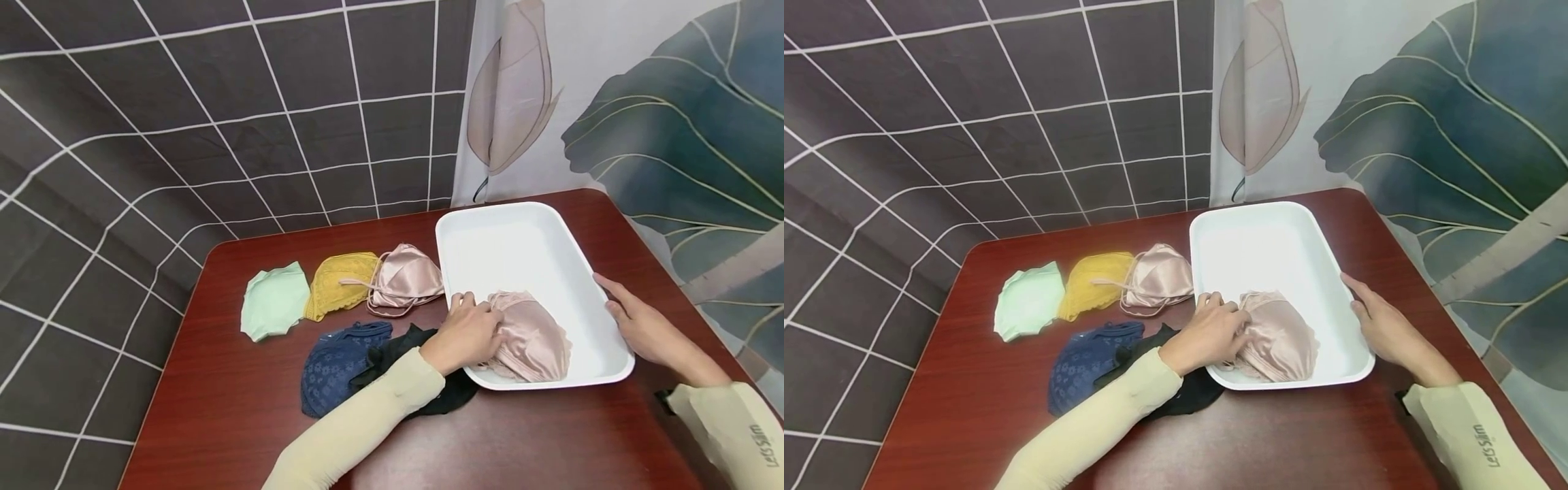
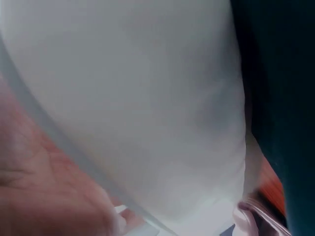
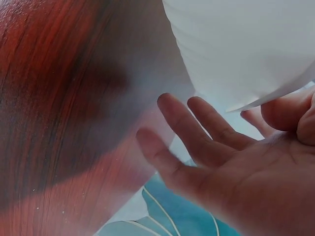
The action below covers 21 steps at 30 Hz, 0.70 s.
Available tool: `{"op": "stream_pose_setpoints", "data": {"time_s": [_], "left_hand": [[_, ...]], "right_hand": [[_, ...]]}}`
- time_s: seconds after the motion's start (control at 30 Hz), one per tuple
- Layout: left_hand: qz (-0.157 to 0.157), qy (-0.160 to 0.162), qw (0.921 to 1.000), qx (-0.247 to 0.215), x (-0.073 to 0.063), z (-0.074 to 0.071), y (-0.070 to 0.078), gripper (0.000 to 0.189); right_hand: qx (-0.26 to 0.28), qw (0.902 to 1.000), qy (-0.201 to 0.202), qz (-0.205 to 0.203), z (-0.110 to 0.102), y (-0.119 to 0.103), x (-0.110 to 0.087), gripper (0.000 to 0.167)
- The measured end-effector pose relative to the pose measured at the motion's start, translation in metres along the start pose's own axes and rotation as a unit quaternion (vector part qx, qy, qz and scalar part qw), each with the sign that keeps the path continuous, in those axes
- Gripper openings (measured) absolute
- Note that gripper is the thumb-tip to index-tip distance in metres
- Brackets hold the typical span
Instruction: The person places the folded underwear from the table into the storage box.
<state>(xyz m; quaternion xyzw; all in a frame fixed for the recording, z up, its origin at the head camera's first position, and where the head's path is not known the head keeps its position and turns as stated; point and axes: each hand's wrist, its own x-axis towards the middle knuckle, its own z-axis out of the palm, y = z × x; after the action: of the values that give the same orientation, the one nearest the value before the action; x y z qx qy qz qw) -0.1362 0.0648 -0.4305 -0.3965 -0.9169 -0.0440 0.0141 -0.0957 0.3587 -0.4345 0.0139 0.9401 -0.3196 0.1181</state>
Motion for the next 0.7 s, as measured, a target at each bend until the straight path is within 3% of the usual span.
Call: {"op": "stream_pose_setpoints", "data": {"time_s": [0.27,0.47,0.7], "left_hand": [[0.013,0.087,0.9951,-0.047,-0.024,-0.012,-0.017,0.024],[0.019,0.112,0.9909,-0.072,-0.050,-0.022,-0.038,0.023],[0.025,0.131,0.9834,-0.123,-0.075,-0.021,-0.058,0.021]], "right_hand": [[-0.018,0.9996,0.010,-0.020,0.000,0.004,0.000,0.061],[-0.018,0.9994,0.015,-0.026,0.001,0.006,0.001,0.060],[-0.019,0.9989,0.025,-0.035,0.001,0.006,0.001,0.059]]}}
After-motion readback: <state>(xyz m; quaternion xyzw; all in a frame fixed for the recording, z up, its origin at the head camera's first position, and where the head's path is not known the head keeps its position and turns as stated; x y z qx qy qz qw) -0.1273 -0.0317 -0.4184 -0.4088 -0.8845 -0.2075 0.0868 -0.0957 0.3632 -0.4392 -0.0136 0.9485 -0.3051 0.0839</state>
